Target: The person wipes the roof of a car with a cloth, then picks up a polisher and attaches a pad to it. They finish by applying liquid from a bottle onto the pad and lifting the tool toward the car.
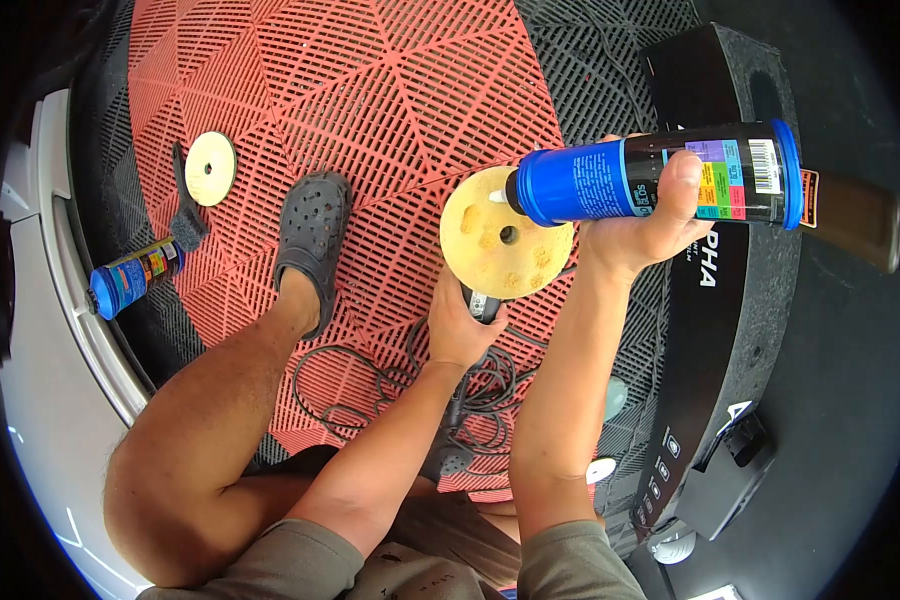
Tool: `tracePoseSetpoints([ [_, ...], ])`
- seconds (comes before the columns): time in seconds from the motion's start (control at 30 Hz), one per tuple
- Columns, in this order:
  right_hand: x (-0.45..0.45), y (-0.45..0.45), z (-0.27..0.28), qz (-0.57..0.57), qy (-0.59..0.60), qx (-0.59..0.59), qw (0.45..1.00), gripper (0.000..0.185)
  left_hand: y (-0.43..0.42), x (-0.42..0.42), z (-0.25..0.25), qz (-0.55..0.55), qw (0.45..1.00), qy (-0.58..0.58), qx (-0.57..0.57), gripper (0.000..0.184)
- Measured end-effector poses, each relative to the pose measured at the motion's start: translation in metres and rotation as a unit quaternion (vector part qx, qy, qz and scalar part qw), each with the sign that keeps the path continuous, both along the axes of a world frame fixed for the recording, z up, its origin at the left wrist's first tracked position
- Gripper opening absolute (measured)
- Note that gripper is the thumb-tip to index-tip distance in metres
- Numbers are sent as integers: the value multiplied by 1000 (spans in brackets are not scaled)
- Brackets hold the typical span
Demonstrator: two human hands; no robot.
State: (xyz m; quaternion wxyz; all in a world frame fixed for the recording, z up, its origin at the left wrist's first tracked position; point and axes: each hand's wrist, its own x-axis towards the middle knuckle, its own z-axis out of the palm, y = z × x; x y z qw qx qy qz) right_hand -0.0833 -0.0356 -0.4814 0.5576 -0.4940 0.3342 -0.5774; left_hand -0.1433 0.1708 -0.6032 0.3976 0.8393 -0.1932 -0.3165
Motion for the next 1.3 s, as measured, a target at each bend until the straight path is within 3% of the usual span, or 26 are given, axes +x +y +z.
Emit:
tracePoseSetpoints([
  [0.27,2,-2,2,-17,0,10,1000,45,0,-1,0,0,1000,2,11,99],
  [0.33,3,-1,2,-16,2,11,1000,45,-2,-1,1,25,998,-53,-20,87],
  [0.7,4,-2,1,-10,3,16,1000,43,-1,-1,-1,23,998,-54,-13,89],
  [0.87,-2,-6,8,33,-28,77,996,49,-2,0,1,31,998,-51,-20,87],
  [0.97,-8,-9,27,-14,-24,85,996,58,-2,1,0,30,998,-56,-30,87],
  [1.03,-11,-14,32,-46,-20,69,996,59,0,-1,-2,3,1000,-1,1,99],
  [1.17,-16,-22,23,15,-22,70,997,56,-1,-1,-1,9,1000,-11,-14,100],
  [1.3,-13,-25,9,-14,-19,51,998,48,-1,-1,-1,4,1000,22,14,101],
])
